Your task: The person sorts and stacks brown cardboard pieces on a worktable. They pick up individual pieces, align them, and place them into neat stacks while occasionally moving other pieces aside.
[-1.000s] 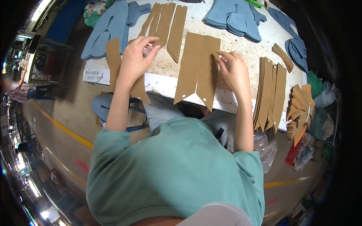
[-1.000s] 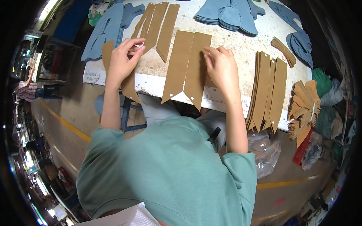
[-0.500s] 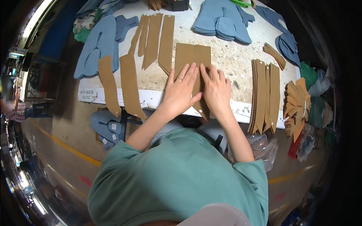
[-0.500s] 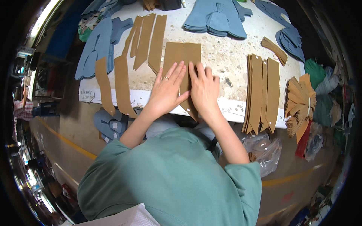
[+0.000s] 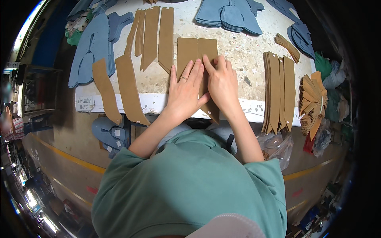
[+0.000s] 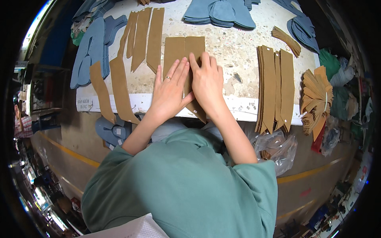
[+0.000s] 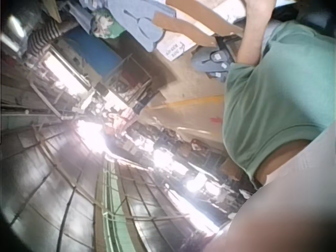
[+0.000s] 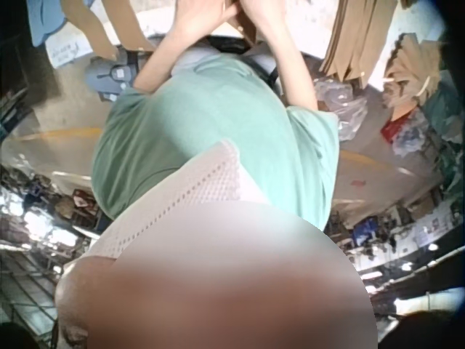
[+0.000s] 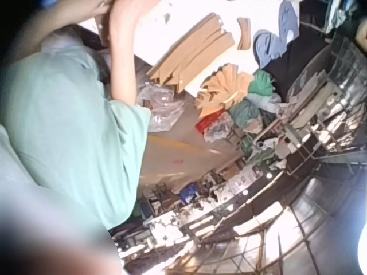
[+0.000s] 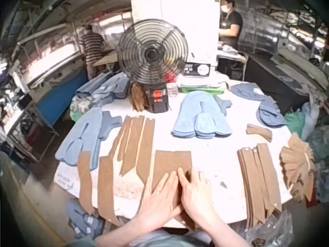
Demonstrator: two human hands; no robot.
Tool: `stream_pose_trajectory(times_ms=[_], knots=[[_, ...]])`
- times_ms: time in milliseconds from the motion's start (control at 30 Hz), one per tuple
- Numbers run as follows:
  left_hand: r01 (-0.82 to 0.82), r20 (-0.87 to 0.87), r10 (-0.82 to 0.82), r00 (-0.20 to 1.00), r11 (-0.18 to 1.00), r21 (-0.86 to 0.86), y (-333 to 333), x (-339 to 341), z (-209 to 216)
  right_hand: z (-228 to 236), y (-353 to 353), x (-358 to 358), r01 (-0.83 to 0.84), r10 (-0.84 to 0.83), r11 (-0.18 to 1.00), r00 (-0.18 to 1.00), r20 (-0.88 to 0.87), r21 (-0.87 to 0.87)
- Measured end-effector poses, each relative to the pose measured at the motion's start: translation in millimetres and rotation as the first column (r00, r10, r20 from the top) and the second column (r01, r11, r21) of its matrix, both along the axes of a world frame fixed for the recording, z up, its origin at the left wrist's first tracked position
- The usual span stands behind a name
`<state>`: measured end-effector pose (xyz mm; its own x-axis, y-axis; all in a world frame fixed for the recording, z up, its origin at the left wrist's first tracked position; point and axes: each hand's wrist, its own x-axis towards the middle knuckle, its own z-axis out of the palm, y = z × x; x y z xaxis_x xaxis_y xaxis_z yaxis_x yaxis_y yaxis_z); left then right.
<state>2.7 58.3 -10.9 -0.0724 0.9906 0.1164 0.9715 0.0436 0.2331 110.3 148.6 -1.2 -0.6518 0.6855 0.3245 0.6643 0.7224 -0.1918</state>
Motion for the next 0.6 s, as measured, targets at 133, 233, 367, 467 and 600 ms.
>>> stream_pose_trajectory(times_ms=[133,233,367,467,600], knots=[[-0.002,-0.003,0.003,1.000,1.000,0.008,0,-1,1,3,-12,14,0.009,-0.003,0.997,0.998,0.068,-0.083],[-0.005,-0.001,0.005,1.000,1.000,0.009,-1,0,1,0,-6,18,-0.020,0.015,0.987,0.999,-0.031,-0.158],[0.002,-0.023,-0.001,1.000,0.999,0.037,0,0,-1,-3,-14,18,0.001,0.002,0.999,0.997,-0.078,0.039],[0.003,-0.032,-0.002,0.999,0.999,0.042,0,-1,-2,-2,-12,11,0.039,-0.037,0.999,0.998,-0.054,0.033],[0.008,-0.039,-0.007,0.999,1.000,0.026,0,-1,-2,-6,3,0,0.056,-0.056,0.998,0.996,-0.071,-0.003]])
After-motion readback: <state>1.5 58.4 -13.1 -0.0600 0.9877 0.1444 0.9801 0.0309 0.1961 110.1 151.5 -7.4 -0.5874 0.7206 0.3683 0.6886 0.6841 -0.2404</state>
